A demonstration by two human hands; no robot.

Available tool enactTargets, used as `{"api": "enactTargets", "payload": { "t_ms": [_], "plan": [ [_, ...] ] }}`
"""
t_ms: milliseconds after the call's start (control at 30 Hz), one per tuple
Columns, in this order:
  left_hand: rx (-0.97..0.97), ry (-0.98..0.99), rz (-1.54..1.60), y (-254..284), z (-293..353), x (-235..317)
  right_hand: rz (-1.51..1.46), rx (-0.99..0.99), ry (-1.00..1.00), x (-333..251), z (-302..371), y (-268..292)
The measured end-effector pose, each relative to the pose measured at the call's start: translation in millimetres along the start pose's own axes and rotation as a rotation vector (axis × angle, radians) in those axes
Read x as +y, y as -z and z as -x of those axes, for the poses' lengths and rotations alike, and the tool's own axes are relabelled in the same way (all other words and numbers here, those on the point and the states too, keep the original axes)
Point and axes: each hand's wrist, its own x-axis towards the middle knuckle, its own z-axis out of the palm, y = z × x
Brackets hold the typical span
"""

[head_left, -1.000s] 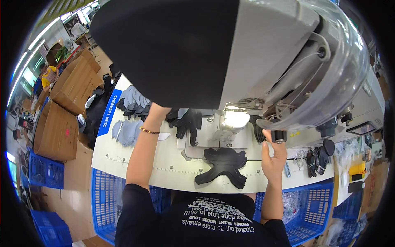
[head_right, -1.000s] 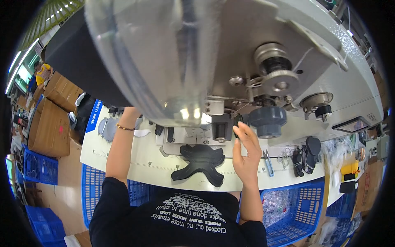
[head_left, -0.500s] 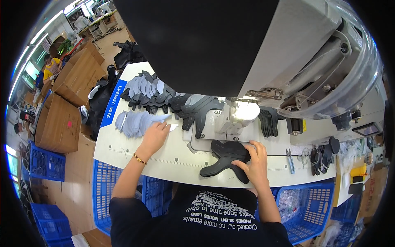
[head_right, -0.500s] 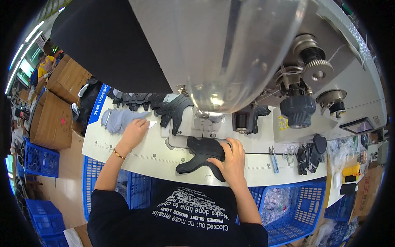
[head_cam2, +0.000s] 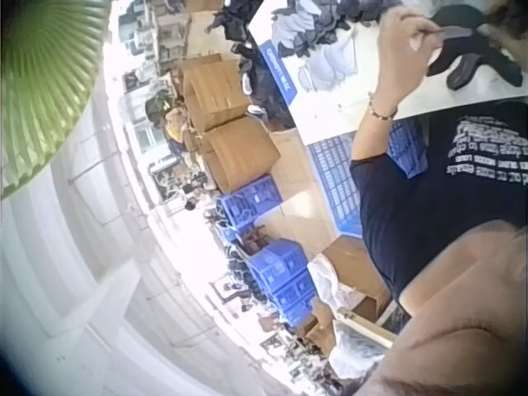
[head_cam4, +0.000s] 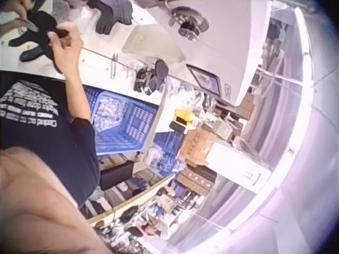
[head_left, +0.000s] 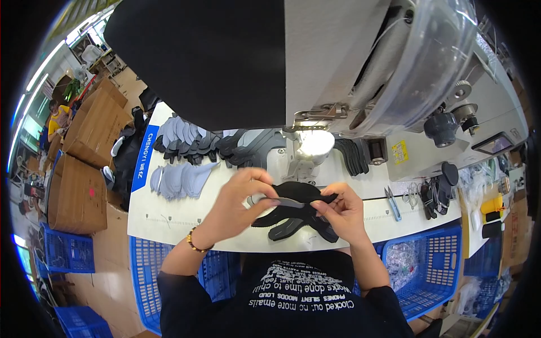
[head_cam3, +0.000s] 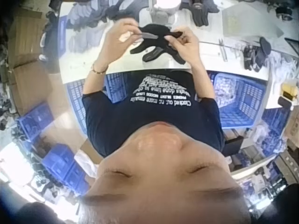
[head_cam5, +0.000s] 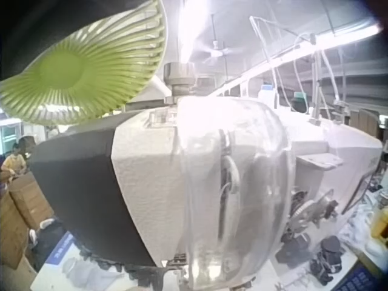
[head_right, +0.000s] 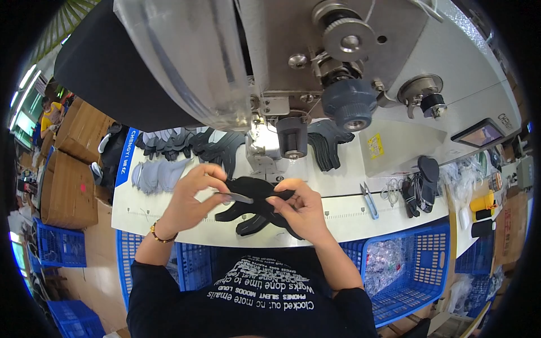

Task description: Sewing fabric and leather components of a shoe upper using an industrial sewing machine.

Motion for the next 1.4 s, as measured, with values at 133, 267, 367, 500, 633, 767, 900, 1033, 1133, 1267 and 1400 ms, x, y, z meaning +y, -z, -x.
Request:
{"api": "enactTargets", "payload": {
  "t_ms": [133, 267, 367, 500, 633, 767, 900, 1033, 1133, 1267, 1400],
  "plan": [
    [-0.047, -0.255, -0.282, -8, -14, 4, -0.033, -0.089, 0.110, -6, -5, -2],
    [0.013, 0.131, 0.016, -14, -12, 11, -0.107, -0.031, 0.117, -15, -9, -11],
    [0.048, 0.183, 0.113, -20, -9, 5, -0.035, 0.050, 0.097, -11, -6, -14],
    [-0.020, 0.234, 0.207, -18, -10, 6, -0.198, 0.139, 0.084, -6, -7, -23],
    [-0.030, 0.266, 0.321, -16, -9, 9, -0.221, 0.176, 0.119, -4, -7, -26],
    [-0.032, 0.237, 0.262, -15, -9, 8, -0.190, 0.211, 0.134, -2, -6, -28],
    [0.004, 0.206, 0.267, -16, -8, 4, -0.183, 0.211, 0.121, -5, -6, -30],
    [0.003, 0.228, 0.266, -16, -8, 5, -0.188, 0.224, 0.135, -2, -5, -30],
    [0.011, 0.221, 0.229, -16, -9, 6, -0.160, 0.236, 0.157, -1, -5, -31],
    [0.067, 0.134, 0.197, -19, -7, 0, 0.025, 0.215, 0.211, -4, -6, -29],
    [0.118, 0.185, 0.196, -18, -4, -4, 0.166, 0.181, 0.217, -6, -7, -21]
  ]
}}
